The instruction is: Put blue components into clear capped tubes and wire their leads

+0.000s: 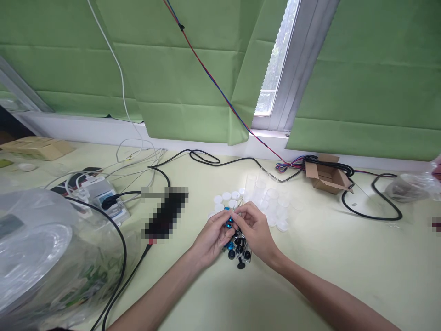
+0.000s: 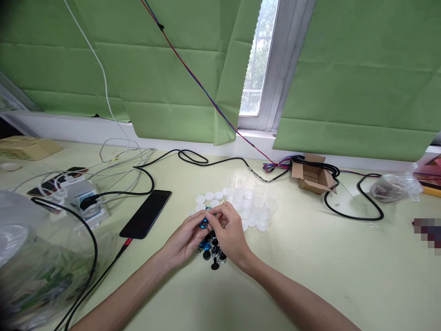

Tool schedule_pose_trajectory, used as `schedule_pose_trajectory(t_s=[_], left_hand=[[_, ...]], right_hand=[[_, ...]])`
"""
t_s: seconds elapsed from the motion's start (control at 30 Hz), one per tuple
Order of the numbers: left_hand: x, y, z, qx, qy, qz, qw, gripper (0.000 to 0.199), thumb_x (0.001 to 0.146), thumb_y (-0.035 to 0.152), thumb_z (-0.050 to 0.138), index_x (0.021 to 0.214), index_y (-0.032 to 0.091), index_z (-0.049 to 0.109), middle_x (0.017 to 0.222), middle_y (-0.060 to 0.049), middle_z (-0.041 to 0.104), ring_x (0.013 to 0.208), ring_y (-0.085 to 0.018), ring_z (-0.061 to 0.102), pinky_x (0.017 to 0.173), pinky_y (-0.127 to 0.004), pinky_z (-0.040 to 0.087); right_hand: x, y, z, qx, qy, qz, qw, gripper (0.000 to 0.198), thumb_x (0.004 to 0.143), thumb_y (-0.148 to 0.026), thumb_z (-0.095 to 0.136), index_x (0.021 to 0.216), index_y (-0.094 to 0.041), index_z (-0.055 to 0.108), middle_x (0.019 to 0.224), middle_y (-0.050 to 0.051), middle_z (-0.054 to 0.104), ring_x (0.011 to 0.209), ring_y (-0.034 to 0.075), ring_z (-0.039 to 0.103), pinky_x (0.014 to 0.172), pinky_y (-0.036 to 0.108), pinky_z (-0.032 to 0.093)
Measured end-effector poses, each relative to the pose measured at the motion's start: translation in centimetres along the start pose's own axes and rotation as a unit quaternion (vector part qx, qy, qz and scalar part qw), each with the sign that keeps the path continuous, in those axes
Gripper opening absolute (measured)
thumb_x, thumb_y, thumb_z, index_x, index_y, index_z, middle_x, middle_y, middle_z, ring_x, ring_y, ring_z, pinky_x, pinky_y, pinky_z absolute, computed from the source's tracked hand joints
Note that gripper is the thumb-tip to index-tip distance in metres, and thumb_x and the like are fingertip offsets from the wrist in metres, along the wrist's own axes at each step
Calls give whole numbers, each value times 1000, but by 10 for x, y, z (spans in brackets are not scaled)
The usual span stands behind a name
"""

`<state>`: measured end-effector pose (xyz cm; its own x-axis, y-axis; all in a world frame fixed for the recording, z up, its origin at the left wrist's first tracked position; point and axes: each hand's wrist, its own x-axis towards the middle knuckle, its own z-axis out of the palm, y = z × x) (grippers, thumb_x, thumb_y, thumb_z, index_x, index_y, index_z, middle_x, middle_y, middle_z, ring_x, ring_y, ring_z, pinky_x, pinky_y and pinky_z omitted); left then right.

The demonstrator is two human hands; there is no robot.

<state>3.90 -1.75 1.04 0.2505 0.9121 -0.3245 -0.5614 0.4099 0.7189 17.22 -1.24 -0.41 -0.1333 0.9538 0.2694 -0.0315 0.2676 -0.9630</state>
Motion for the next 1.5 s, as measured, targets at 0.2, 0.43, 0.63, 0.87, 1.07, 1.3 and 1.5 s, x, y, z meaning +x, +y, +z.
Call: schedule_pose_trajectory(t_s=[0.2,0.43,0.63,0.87,1.07,1.3,1.5], left_hand=[[-1,0,0,3,-5,1,1000,19,77,26,77,83,12,65,58,4,52,38,-1,38,32,-12,27],[-2,-1,2,-18,7,4,1000,13,79,21,75,82,13,66,63,3,54,38,0,34,31,-12,26],[-3,0,3,-19,13,-1,1000,16,77,23,77,84,12,67,63,4,54,41,-1,40,36,-13,32],[-3,0,3,-20,11,0,1000,12,79,22,75,82,13,67,64,3,54,39,0,38,34,-12,30],[-3,0,3,-25,-7,-1,1000,12,80,22,74,83,11,68,62,3,55,38,0,36,33,-11,30],[-3,0,2,-30,-5,-4,1000,9,89,17,63,88,10,68,65,1,57,34,1,34,31,-11,30],[-4,1,2,-34,-6,1,999,9,91,16,61,88,10,67,67,1,58,35,1,35,32,-11,33]], right_hand=[[0,3,0,-9,1,5,1000,16,90,-37,65,85,-22,67,84,2,56,67,15,59,62,30,50],[1,0,-1,-1,-2,7,1000,13,88,-35,67,85,-22,70,82,1,55,66,15,59,60,29,50],[3,-2,-2,18,-16,26,999,15,85,-37,69,85,-22,69,79,0,55,62,14,59,54,28,49],[6,-6,-4,49,-42,64,996,15,82,-36,71,83,-21,66,70,-2,58,56,13,56,49,26,43],[8,-10,-5,47,-46,80,995,15,80,-34,73,82,-21,66,60,-4,53,54,13,53,49,25,40],[7,-4,-4,83,-55,81,992,19,83,-36,71,84,-19,64,61,-4,54,53,11,50,49,24,38],[7,-4,-3,88,-54,79,992,24,85,-39,70,85,-17,63,62,-4,54,53,10,49,49,22,38]])
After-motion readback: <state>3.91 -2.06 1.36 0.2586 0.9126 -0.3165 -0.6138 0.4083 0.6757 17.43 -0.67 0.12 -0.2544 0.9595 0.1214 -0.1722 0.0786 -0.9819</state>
